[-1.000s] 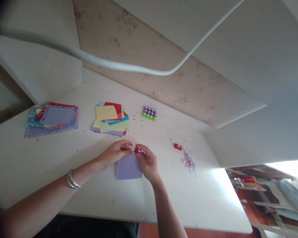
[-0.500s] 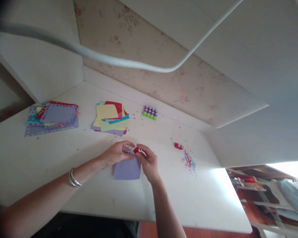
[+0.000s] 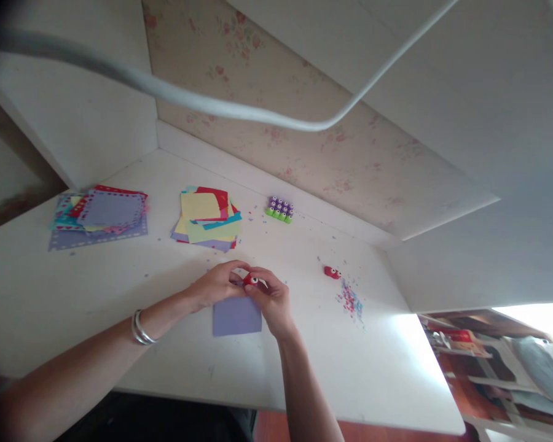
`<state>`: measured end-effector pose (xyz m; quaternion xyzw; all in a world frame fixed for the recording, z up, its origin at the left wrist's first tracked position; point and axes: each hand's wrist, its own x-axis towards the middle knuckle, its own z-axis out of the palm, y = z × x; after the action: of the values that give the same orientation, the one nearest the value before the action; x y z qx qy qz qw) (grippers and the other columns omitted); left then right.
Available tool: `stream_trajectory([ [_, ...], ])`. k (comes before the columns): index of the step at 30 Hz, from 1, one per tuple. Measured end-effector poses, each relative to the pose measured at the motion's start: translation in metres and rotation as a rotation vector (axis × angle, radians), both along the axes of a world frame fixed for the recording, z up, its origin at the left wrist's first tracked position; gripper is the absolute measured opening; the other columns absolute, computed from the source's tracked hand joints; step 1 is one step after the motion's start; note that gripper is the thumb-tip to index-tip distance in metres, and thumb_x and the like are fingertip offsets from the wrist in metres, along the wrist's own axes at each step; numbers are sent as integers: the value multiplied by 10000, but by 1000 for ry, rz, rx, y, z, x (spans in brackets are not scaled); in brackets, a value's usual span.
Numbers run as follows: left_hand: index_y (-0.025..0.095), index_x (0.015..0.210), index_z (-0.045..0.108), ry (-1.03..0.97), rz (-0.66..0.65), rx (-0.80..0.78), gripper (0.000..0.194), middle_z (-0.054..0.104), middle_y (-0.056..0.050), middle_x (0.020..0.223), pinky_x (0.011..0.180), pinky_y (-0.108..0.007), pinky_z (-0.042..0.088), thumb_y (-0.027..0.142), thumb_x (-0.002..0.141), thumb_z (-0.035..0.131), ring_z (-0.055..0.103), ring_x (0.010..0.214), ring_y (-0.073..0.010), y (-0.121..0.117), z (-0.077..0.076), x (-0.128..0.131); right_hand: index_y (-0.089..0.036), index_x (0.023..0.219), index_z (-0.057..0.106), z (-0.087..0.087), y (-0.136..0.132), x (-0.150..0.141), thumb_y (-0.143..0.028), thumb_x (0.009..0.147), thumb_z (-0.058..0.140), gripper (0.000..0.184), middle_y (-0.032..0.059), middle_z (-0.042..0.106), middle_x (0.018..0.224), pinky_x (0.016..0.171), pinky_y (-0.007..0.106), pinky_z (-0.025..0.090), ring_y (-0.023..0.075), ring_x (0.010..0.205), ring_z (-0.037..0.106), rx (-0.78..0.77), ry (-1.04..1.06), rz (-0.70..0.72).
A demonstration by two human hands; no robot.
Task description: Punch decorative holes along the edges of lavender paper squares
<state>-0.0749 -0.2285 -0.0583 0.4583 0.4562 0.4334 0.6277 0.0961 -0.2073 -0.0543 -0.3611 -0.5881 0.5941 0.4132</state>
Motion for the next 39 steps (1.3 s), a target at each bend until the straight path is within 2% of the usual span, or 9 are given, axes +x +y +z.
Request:
stream_trajectory([
  [8,169,1220,505,-43,-73,-8,639,714,-39,820,691,-284,477,228,640,766,677,791,-218,1,-5,1,-271,864,768,1,1,5,-159,701,799,199,37,666,1082,947,392,510,212,1057,607,14,-31,85],
  [15,173,1195,542,-29,-90,22,578,682,-5,754,617,-244,434,237,663,756,635,696,-170,2,-6,3,-274,857,762,-1,1,3,-159,655,827,241,22,668,1028,897,367,522,216,1066,592,-29,19,2],
  [20,197,1157,609,27,-116,3,531,692,-21,829,684,-264,458,261,655,770,648,801,-194,2,4,-5,-258,904,750,5,4,5,-209,681,819,239,5,691,959,768,290,509,157,855,627,-149,-35,-35],
  [23,193,1151,622,35,-71,-55,549,700,-46,899,714,-274,467,272,635,793,651,857,-210,3,12,-13,-244,919,747,11,6,11,-255,729,791,195,18,712,962,789,284,492,154,862,629,-215,-34,-10],
  [28,228,1265,542,-11,30,-169,705,683,-26,838,616,-266,459,315,626,826,645,729,-193,6,11,-19,-238,931,739,11,8,20,-287,752,777,189,32,725,992,820,291,492,150,866,642,-274,31,-56],
  [30,231,1258,543,-50,98,-191,720,687,-47,946,651,-264,474,319,611,846,656,795,-197,7,8,-19,-241,918,730,8,8,23,-274,728,799,205,23,730,943,806,287,496,148,846,644,-284,61,-82],
  [33,211,1187,585,-155,159,-240,619,674,-72,1070,658,-240,480,370,643,833,654,866,-194,10,7,-20,-251,937,720,3,6,25,-258,698,822,260,9,726,899,802,283,497,144,831,640,-294,97,-118],
  [36,186,1106,617,-408,153,-286,440,682,-77,1040,644,-240,500,421,755,741,652,822,-178,12,12,-22,-255,936,722,-1,5,28,-250,707,813,247,-5,707,899,817,268,491,136,849,629,-259,133,-150],
  [39,180,1066,622,-637,213,-282,317,692,-69,1010,698,-254,536,374,822,680,659,799,-158,13,16,-20,-255,928,725,-5,4,31,-250,721,800,220,-10,693,941,849,267,486,136,891,623,-229,152,-184],
])
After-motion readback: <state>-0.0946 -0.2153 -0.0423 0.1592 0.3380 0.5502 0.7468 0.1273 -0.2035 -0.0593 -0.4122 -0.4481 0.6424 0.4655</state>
